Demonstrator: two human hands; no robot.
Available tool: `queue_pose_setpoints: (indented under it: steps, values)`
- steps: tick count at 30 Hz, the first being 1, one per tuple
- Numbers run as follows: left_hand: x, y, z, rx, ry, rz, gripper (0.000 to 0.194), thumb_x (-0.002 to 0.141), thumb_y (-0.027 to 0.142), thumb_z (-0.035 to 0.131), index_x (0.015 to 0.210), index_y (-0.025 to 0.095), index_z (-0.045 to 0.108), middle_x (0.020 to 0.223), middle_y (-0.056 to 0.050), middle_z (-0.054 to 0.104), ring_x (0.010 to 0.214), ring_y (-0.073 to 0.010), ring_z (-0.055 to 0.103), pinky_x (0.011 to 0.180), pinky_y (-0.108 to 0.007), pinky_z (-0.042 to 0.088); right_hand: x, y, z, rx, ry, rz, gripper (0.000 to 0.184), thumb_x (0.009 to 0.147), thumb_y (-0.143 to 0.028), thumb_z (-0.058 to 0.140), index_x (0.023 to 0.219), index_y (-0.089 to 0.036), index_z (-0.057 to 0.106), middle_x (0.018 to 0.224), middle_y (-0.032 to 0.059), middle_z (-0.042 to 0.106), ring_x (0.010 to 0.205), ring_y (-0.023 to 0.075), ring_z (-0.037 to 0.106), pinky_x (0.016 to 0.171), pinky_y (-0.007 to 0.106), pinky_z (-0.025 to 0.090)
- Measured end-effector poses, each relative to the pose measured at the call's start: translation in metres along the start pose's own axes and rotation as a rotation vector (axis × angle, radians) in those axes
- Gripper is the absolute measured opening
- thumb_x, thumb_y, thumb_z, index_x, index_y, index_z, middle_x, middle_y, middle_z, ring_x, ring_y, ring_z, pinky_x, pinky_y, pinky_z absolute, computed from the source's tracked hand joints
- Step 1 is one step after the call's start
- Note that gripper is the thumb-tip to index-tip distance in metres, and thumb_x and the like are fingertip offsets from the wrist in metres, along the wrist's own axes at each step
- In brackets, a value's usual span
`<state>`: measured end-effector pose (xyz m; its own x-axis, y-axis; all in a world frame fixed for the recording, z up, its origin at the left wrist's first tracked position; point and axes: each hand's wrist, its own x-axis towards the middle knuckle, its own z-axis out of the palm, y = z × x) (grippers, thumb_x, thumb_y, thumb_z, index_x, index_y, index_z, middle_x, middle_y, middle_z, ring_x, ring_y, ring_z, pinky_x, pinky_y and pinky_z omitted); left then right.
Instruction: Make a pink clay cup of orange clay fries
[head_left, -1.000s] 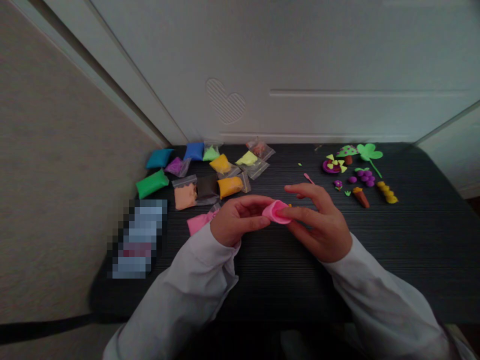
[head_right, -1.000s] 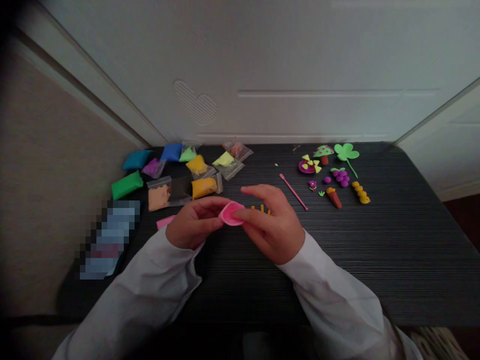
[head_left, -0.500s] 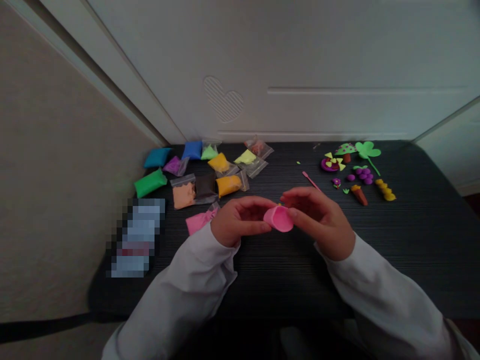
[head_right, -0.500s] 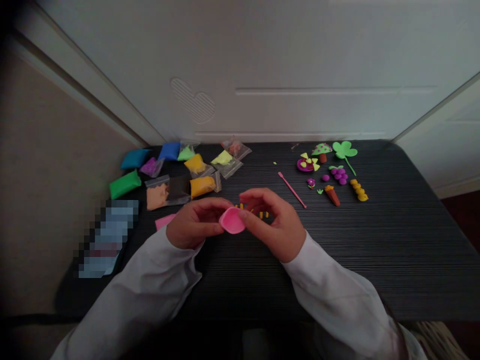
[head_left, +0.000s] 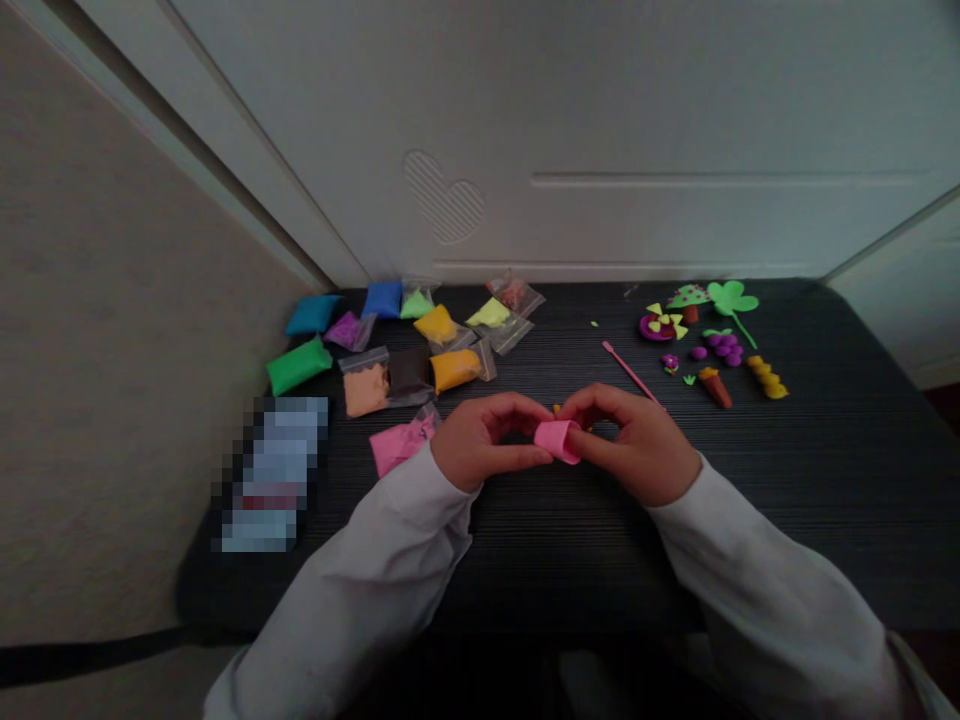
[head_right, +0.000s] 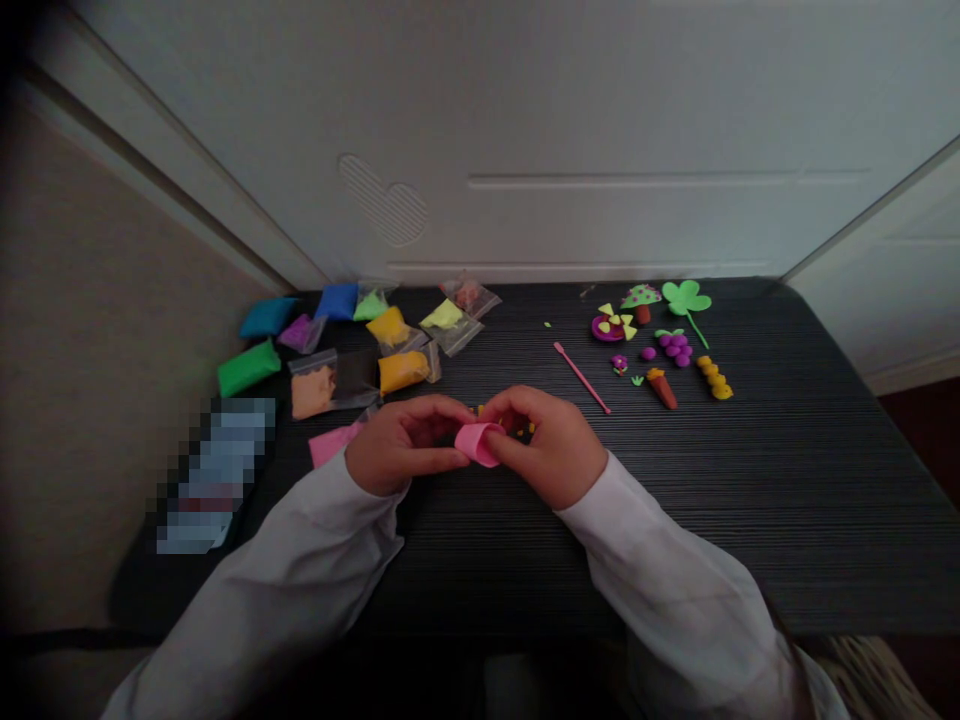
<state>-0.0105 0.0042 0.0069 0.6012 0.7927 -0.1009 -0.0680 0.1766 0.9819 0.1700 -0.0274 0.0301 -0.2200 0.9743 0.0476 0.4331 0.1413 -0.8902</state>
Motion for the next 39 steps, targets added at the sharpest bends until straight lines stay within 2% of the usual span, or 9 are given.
queue_pose_setpoints:
  steps: [6, 9, 12, 19, 23, 28, 39]
  values:
    - [-0.0014, 0.0038, 0.0, -0.019, -0.026, -0.002, 0.029, 0.059, 0.014, 0.071, 0.086, 0.016, 0.062, 0.082, -0.002, 0.066, 0.077, -0.012, 0.061, 0.073, -0.025, 0.048, 0.0007, -0.0013, -0.0021, -0.027, 0.0, -0.039, 0.009, 0.069, -0.015, 0.057, 0.077, -0.019, 0.059, 0.071, -0.0016, 0.06, 0.065, 0.0109, 0.054, 0.062, 0.026, 0.044]
    - [-0.001, 0.004, -0.0001, -0.039, 0.013, -0.003, 0.02, 0.066, 0.021, 0.066, 0.085, 0.017, 0.064, 0.08, -0.003, 0.066, 0.072, -0.0116, 0.061, 0.068, -0.024, 0.047, 0.0003, -0.0024, -0.0031, -0.009, 0.009, -0.062, 0.009, 0.07, -0.015, 0.057, 0.077, -0.019, 0.059, 0.071, -0.0012, 0.06, 0.066, 0.0114, 0.055, 0.062, 0.026, 0.044]
    - [0.0002, 0.0017, -0.0011, -0.022, 0.047, 0.005, 0.014, 0.069, 0.023, 0.063, 0.081, 0.017, 0.067, 0.073, -0.001, 0.065, 0.062, -0.0078, 0.056, 0.059, -0.021, 0.044, -0.0003, -0.0026, -0.0038, -0.015, 0.011, -0.114, 0.012, 0.07, -0.013, 0.056, 0.079, -0.019, 0.059, 0.076, -0.0002, 0.061, 0.071, 0.0122, 0.056, 0.066, 0.026, 0.045]
    - [0.0027, -0.0035, -0.0023, -0.093, 0.094, -0.06, 0.014, 0.068, 0.023, 0.065, 0.079, 0.015, 0.065, 0.064, 0.001, 0.06, 0.058, -0.0064, 0.052, 0.057, -0.019, 0.04, 0.0004, 0.0008, -0.0024, -0.088, 0.037, -0.186, 0.015, 0.071, -0.012, 0.056, 0.083, -0.018, 0.061, 0.076, 0.0002, 0.063, 0.071, 0.0117, 0.057, 0.066, 0.025, 0.045]
    - [0.0036, -0.0043, -0.0016, -0.144, 0.132, -0.09, 0.017, 0.065, 0.022, 0.067, 0.08, 0.015, 0.062, 0.066, 0.002, 0.061, 0.058, -0.0058, 0.053, 0.057, -0.018, 0.04, 0.0013, 0.002, -0.0012, -0.124, 0.014, -0.261, 0.018, 0.071, -0.009, 0.055, 0.084, -0.019, 0.061, 0.081, 0.0016, 0.063, 0.076, 0.0122, 0.058, 0.071, 0.026, 0.046]
    - [0.0043, -0.0042, -0.001, -0.141, 0.148, -0.099, 0.015, 0.066, 0.022, 0.066, 0.079, 0.016, 0.064, 0.066, 0.002, 0.062, 0.057, -0.0052, 0.052, 0.057, -0.018, 0.04, 0.0017, 0.0036, 0.0005, -0.167, 0.045, -0.321, 0.016, 0.073, -0.009, 0.055, 0.083, -0.019, 0.061, 0.082, 0.0025, 0.063, 0.078, 0.0125, 0.058, 0.072, 0.027, 0.046]
    - [0.0048, -0.0042, -0.0006, -0.157, 0.153, -0.088, 0.015, 0.062, 0.02, 0.069, 0.076, 0.016, 0.065, 0.068, 0.002, 0.064, 0.06, -0.0055, 0.055, 0.058, -0.018, 0.042, 0.0016, 0.007, -0.0001, -0.349, 0.086, -0.349, 0.013, 0.077, -0.017, 0.054, 0.088, -0.02, 0.06, 0.084, 0.0031, 0.067, 0.079, 0.0151, 0.061, 0.072, 0.03, 0.048]
